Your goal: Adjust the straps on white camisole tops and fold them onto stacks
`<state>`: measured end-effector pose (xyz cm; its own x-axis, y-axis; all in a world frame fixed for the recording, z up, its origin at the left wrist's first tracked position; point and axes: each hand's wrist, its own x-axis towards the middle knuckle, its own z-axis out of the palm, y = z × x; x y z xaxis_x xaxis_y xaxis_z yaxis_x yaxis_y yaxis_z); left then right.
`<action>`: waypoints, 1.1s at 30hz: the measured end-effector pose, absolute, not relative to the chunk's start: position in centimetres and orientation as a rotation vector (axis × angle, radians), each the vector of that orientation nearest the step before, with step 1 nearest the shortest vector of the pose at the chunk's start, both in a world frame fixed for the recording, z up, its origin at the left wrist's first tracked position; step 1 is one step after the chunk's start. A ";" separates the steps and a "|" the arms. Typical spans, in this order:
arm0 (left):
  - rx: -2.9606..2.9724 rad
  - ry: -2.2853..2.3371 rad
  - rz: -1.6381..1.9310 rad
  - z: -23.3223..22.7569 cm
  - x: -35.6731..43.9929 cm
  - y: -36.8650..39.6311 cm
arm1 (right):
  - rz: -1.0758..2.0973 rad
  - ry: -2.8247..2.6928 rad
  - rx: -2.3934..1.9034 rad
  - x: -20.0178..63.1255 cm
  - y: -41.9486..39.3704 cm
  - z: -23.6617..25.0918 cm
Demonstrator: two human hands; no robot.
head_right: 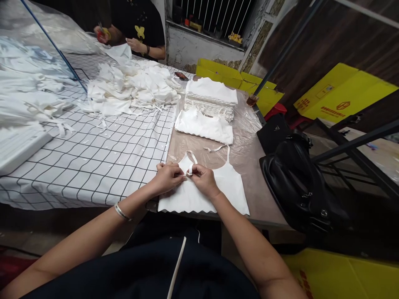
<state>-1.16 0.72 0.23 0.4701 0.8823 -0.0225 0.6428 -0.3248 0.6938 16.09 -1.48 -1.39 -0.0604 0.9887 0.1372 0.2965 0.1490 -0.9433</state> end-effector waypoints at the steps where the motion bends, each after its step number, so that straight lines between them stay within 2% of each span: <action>1: 2.079 1.264 0.479 0.2 -1.2 0.7 | 0.973 -1.516 -1.291 15.9 -1.5 -1.4; 8: 2.155 1.298 0.408 0.6 -1.0 0.8 | 1.104 -1.374 -1.323 14.9 -0.8 -1.0; 12: 2.453 1.407 0.533 0.9 -1.6 -1.7 | 1.469 -1.044 -1.343 15.0 0.7 1.1; 15: 2.743 1.029 0.548 -0.3 -2.5 -4.3 | 1.783 -0.776 -1.261 14.9 2.6 3.1; 17: 2.825 0.786 0.450 -1.6 -3.3 -5.5 | 1.876 -0.713 -1.237 14.5 4.5 4.1; 22: 2.808 0.671 0.277 -3.1 -4.4 -6.3 | 1.824 -0.770 -1.323 13.5 10.9 5.4; 26: 2.806 0.703 0.255 -2.8 -4.5 -6.3 | 1.860 -1.004 -1.597 13.0 14.3 4.8; 31: 2.813 0.758 0.249 -3.0 -4.4 -6.4 | 1.652 -1.326 -1.849 13.1 15.7 3.8; 33: 2.813 0.777 0.225 -3.0 -4.3 -6.4 | 1.407 -1.476 -1.863 13.6 16.1 4.7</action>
